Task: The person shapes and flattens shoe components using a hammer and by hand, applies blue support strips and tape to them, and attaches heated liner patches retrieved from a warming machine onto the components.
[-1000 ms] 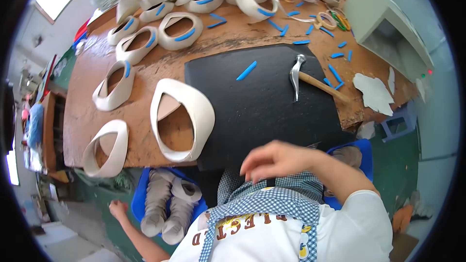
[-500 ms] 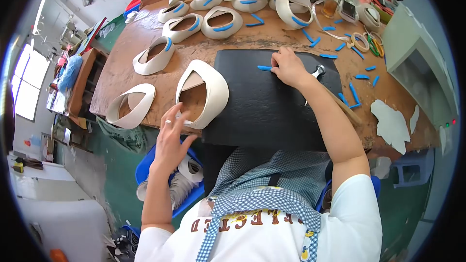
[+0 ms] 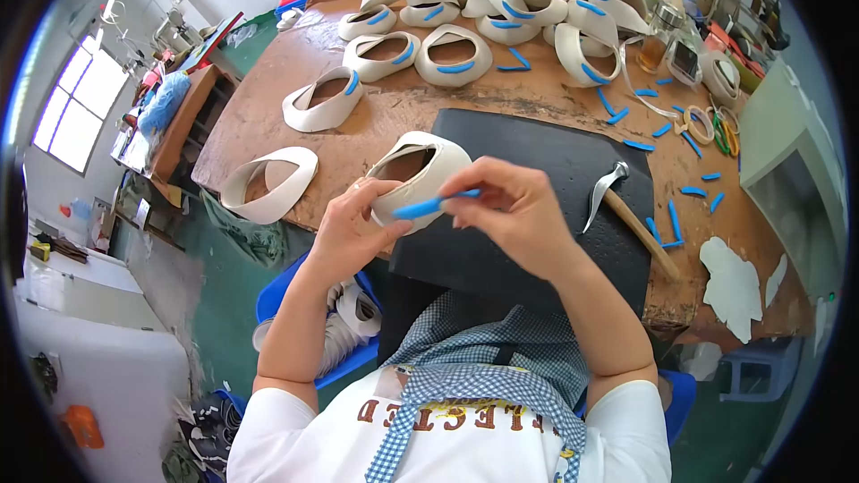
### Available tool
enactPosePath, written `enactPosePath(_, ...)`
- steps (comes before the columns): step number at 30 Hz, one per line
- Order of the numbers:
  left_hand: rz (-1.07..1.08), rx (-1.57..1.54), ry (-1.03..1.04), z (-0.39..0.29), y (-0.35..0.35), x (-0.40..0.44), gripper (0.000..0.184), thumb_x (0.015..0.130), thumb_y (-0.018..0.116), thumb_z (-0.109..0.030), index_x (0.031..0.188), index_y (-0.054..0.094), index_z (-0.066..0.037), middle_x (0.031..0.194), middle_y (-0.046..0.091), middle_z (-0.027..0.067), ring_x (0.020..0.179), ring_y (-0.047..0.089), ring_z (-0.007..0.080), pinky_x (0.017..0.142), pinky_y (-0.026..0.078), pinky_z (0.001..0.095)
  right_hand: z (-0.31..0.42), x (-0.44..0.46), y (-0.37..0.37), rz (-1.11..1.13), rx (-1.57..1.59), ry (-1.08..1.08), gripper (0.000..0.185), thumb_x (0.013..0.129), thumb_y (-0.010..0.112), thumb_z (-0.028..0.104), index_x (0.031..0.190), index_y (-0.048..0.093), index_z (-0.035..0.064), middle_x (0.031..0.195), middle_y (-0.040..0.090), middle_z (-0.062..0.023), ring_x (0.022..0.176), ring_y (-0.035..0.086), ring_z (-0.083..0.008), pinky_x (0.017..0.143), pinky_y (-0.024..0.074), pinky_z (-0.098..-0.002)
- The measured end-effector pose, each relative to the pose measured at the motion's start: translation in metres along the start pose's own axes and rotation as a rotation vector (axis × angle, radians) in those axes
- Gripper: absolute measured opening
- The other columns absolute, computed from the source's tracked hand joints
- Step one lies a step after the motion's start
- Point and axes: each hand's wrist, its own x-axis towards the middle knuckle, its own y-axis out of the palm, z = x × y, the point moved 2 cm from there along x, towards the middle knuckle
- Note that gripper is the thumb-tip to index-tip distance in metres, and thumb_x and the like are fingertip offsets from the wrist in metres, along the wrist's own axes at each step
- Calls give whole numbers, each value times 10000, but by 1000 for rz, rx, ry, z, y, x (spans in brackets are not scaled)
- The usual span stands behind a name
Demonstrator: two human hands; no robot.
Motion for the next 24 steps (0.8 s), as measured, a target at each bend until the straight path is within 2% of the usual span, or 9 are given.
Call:
enactPosePath(3, 17, -32, -61, 1, 2, -3, 455, 763, 817, -115, 1180, 654, -37, 966, 658, 66, 854, 571, 161, 750, 452, 306, -1, 3, 15, 61, -65, -30, 133, 884, 691, -29, 1010, 710, 10, 981, 679, -36, 829, 658, -107, 707, 534, -229)
enactPosePath(8, 36, -31, -37, 0, -2, -4, 451, 740, 806, -71, 1166, 662, -38, 961, 659, 77, 918, 600, 197, 818, 472, 324, -8, 14, 25, 61, -203, -96, 170, 873, 696, -26, 1025, 723, 46, 969, 669, -30, 894, 641, -100, 722, 517, -249)
enactPosePath(12, 43, -44, -40, 0, -5, -6, 435, 730, 791, -45, 1148, 669, -32, 957, 657, 83, 940, 612, 229, 853, 476, 333, -11, 19, 29, 61, -202, -69, 157, 880, 699, -7, 1028, 722, 41, 968, 668, -28, 898, 633, -105, 740, 519, -261)
enactPosePath(15, 41, -59, -28, 0, -6, -6, 396, 753, 788, -89, 1117, 648, -24, 933, 638, 119, 918, 611, 307, 836, 485, 394, -13, 20, 30, 74, -195, -55, 152, 882, 702, 3, 1029, 720, 37, 969, 666, -28, 901, 631, -108, 747, 522, -266)
enactPosePath(18, 36, -68, -19, 0, -7, -6, 389, 754, 788, -93, 1113, 653, -29, 933, 640, 118, 919, 612, 304, 835, 485, 394, -16, 21, 32, 75, -181, -37, 148, 885, 702, 4, 1029, 718, 29, 970, 663, -30, 900, 630, -108, 755, 528, -267)
enactPosePath(21, 49, -66, -47, 1, -8, -6, 413, 736, 802, -56, 1127, 673, -24, 951, 654, 86, 931, 610, 220, 843, 473, 329, -16, 23, 33, 72, -163, -18, 142, 886, 701, 1, 1026, 718, 21, 969, 659, -33, 899, 629, -107, 763, 539, -264)
enactPosePath(24, 49, -74, -18, -1, -10, -7, 395, 762, 787, -63, 1137, 671, -21, 936, 647, 84, 895, 598, 215, 812, 468, 324, -17, 24, 34, 78, -152, -8, 135, 887, 701, -1, 1020, 717, 11, 968, 653, -36, 903, 628, -102, 761, 548, -259)
